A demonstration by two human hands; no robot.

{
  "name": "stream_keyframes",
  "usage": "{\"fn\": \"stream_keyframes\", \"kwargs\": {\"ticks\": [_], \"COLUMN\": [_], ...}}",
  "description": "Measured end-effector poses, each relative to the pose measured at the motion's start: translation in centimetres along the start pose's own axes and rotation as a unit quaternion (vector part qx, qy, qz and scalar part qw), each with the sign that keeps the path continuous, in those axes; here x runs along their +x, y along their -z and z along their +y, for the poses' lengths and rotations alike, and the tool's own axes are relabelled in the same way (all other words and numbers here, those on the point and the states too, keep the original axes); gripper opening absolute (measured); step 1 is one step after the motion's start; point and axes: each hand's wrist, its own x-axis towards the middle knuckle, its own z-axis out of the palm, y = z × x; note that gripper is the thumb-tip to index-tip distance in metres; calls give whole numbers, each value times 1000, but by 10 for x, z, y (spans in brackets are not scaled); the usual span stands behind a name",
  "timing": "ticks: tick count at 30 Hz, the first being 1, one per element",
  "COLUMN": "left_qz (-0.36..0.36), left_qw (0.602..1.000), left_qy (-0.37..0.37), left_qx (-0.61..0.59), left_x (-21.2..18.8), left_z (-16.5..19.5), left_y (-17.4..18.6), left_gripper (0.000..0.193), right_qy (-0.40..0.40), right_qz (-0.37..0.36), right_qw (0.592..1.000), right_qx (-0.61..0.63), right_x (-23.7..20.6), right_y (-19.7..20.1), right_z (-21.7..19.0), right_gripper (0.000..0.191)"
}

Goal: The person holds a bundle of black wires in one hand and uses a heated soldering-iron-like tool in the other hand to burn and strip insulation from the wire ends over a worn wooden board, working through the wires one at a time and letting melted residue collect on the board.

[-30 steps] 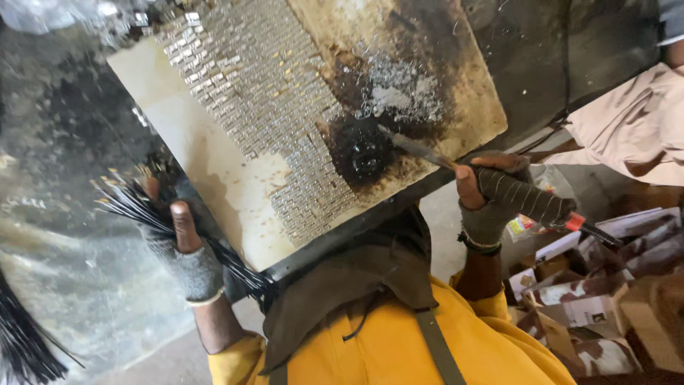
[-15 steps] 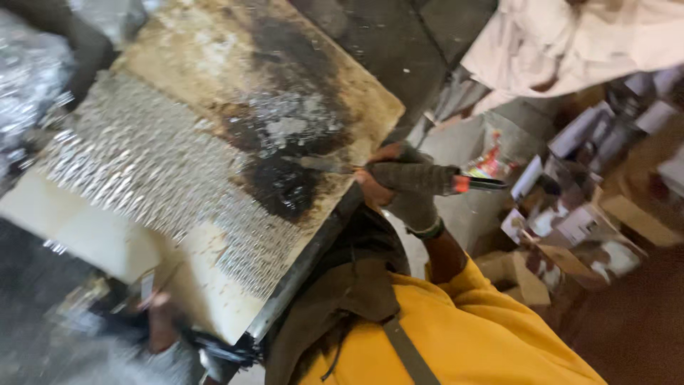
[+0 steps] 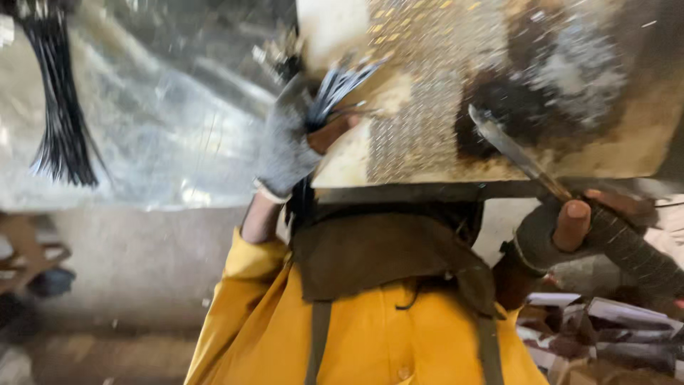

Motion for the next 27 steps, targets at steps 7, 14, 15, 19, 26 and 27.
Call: {"fn": "stream_keyframes", "kwargs": {"ticks": [7, 14, 15, 19, 26, 27], "left_qz": [24, 35, 38, 51, 40, 42], "left_qw": [992, 971, 973, 974, 980, 979], "left_qy": [-39, -153, -145, -143, -123, -132], "left_qx": [115, 180, 176, 171, 151, 150], "left_x": [3, -3, -4, -4, -3, -3], "left_z": [2, -19, -21, -26, -26, -26], "left_y": [-5, -5, -5, -8, -8, -7], "left_gripper": [41, 19, 18, 18, 18, 18], "right_qy": [62, 63, 60, 40, 13, 7], "right_qz": [-100, -131, -140, -183, -220, -227], "right_qw": [991, 989, 988, 980, 971, 970], "right_qx": [55, 20, 1, -68, -87, -89], "right_x": [8, 18, 19, 19, 16, 17], "right_y": [-40, -71, -71, -61, -76, -80], "right_z": [-17, -35, -36, -41, -68, -75], "right_gripper": [26, 35, 34, 33, 29, 29]}}
